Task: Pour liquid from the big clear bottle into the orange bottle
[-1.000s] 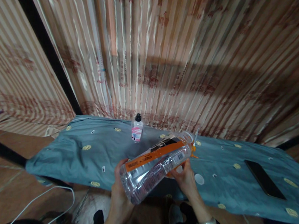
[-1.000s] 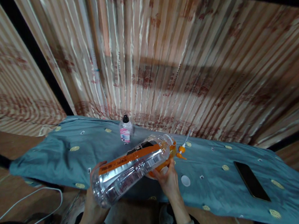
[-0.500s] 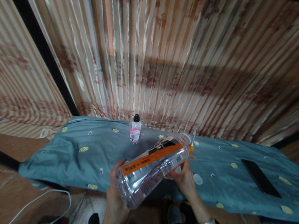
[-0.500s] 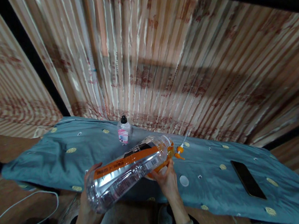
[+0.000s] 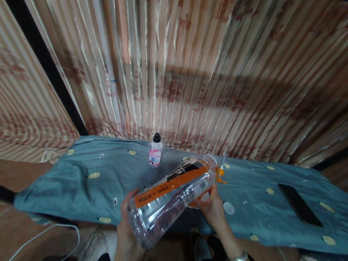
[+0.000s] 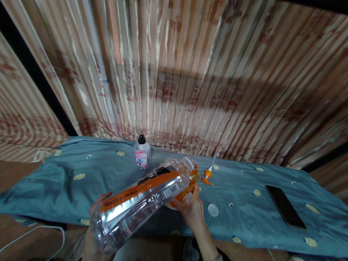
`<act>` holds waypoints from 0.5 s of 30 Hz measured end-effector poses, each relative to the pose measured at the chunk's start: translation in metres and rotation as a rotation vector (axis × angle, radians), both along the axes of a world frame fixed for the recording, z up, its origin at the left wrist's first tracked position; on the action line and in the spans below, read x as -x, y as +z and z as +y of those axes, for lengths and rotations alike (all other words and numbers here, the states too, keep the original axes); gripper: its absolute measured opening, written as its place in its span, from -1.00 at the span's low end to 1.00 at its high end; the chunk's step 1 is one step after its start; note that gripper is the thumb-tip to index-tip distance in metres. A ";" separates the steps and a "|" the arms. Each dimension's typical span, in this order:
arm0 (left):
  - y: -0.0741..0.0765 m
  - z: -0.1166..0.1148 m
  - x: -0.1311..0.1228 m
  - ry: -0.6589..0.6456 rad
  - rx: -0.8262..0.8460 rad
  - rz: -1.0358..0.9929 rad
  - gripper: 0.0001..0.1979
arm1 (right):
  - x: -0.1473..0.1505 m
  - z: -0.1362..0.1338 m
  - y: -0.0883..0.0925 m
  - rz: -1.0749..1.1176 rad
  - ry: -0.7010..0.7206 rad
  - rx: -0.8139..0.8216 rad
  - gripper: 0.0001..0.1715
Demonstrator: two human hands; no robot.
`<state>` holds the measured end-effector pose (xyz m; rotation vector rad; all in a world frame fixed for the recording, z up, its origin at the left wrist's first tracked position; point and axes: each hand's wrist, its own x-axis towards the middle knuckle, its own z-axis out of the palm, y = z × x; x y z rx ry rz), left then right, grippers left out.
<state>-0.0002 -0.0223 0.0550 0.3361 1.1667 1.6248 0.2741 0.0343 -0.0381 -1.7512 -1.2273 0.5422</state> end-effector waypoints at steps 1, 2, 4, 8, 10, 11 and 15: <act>0.002 -0.002 -0.002 0.009 -0.008 0.000 -0.25 | -0.001 0.000 0.000 -0.004 0.008 0.002 -0.07; 0.004 -0.003 -0.004 0.010 -0.003 -0.004 -0.25 | -0.001 0.000 -0.002 -0.012 0.010 0.001 -0.05; 0.008 -0.005 -0.006 0.010 0.018 -0.014 -0.26 | 0.001 0.000 -0.005 -0.035 -0.014 -0.006 -0.03; 0.011 -0.005 -0.006 0.017 0.027 -0.011 -0.32 | 0.009 0.001 -0.009 -0.082 -0.053 -0.033 -0.07; 0.010 -0.004 -0.005 0.015 0.023 0.009 -0.43 | 0.012 0.000 -0.006 -0.082 -0.043 -0.029 -0.10; 0.009 -0.004 -0.005 0.015 0.024 0.022 -0.47 | 0.013 0.000 -0.004 -0.080 -0.049 -0.026 -0.10; 0.008 -0.005 -0.006 0.013 0.024 0.036 -0.47 | 0.013 -0.003 0.005 -0.059 -0.034 -0.024 -0.15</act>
